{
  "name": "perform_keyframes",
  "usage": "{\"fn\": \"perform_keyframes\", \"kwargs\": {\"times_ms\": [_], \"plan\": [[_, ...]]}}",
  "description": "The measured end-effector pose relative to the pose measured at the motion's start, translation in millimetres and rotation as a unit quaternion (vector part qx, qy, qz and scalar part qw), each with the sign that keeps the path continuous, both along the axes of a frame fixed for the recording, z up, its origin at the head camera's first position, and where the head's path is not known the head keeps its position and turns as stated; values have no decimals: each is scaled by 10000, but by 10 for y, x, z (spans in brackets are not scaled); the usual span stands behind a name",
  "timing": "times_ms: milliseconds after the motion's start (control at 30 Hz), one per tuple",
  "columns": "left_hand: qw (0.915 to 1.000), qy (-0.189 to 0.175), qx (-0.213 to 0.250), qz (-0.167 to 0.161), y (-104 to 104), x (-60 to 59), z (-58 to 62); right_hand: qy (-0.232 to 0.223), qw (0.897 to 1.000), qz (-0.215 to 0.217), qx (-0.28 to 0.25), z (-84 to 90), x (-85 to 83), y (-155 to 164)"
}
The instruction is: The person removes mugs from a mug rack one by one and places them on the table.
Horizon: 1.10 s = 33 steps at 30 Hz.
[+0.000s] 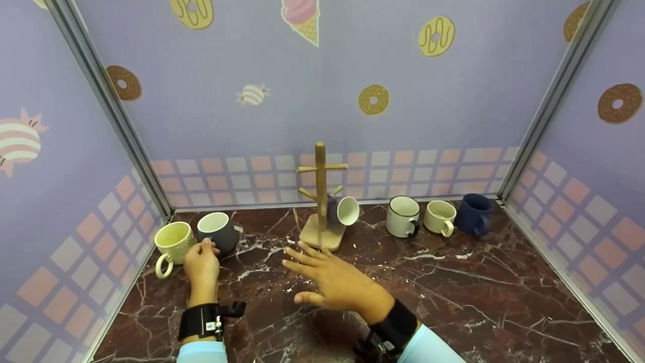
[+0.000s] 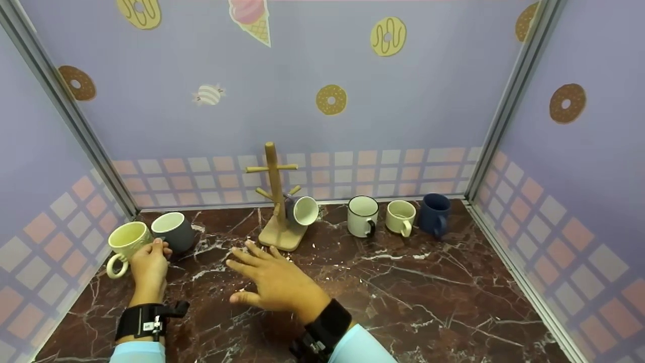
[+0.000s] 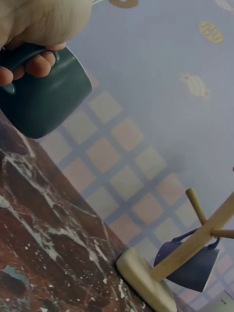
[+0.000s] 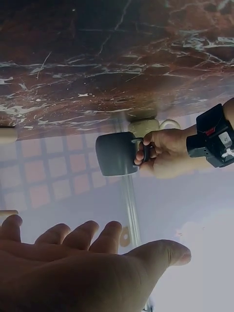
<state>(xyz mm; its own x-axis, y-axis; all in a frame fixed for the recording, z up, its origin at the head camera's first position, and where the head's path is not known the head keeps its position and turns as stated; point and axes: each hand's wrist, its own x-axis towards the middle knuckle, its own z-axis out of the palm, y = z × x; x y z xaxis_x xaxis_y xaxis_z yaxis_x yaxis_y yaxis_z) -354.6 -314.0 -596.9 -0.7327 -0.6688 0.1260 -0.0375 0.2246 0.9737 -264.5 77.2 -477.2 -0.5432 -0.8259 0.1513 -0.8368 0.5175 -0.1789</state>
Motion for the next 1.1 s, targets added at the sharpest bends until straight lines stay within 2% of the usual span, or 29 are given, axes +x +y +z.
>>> {"fn": "perform_keyframes", "kwargs": {"times_ms": [133, 367, 633, 800, 867, 967, 1033, 1100], "plan": [[10000, 10, -64, -1, -47, -20, -99, -103, 9999, 14, 48, -10, 14, -14], [9997, -56, 140, -165, -28, -27, -163, -282, 9996, 31, 57, -21, 18, -18], [9999, -42, 96, 130, -42, -46, -235, -438, 9990, 7, 33, -6, 17, -12], [9996, -225, -28, 161, -82, -45, -249, -465, 9989, -36, 61, 9, 22, 1], [9988, -381, -219, 227, -32, 30, -143, -445, 9990, -38, 65, 14, 20, 11], [9969, -507, -411, 443, 176, 281, 228, -415, 9991, -33, 38, 32, 13, 30], [9955, -439, -539, 651, 338, 453, 496, -412, 9991, -56, -6, 40, 1, 51], [9945, -156, -620, 834, 462, 556, 690, -441, 9989, -105, -67, 59, -12, 76]]}}
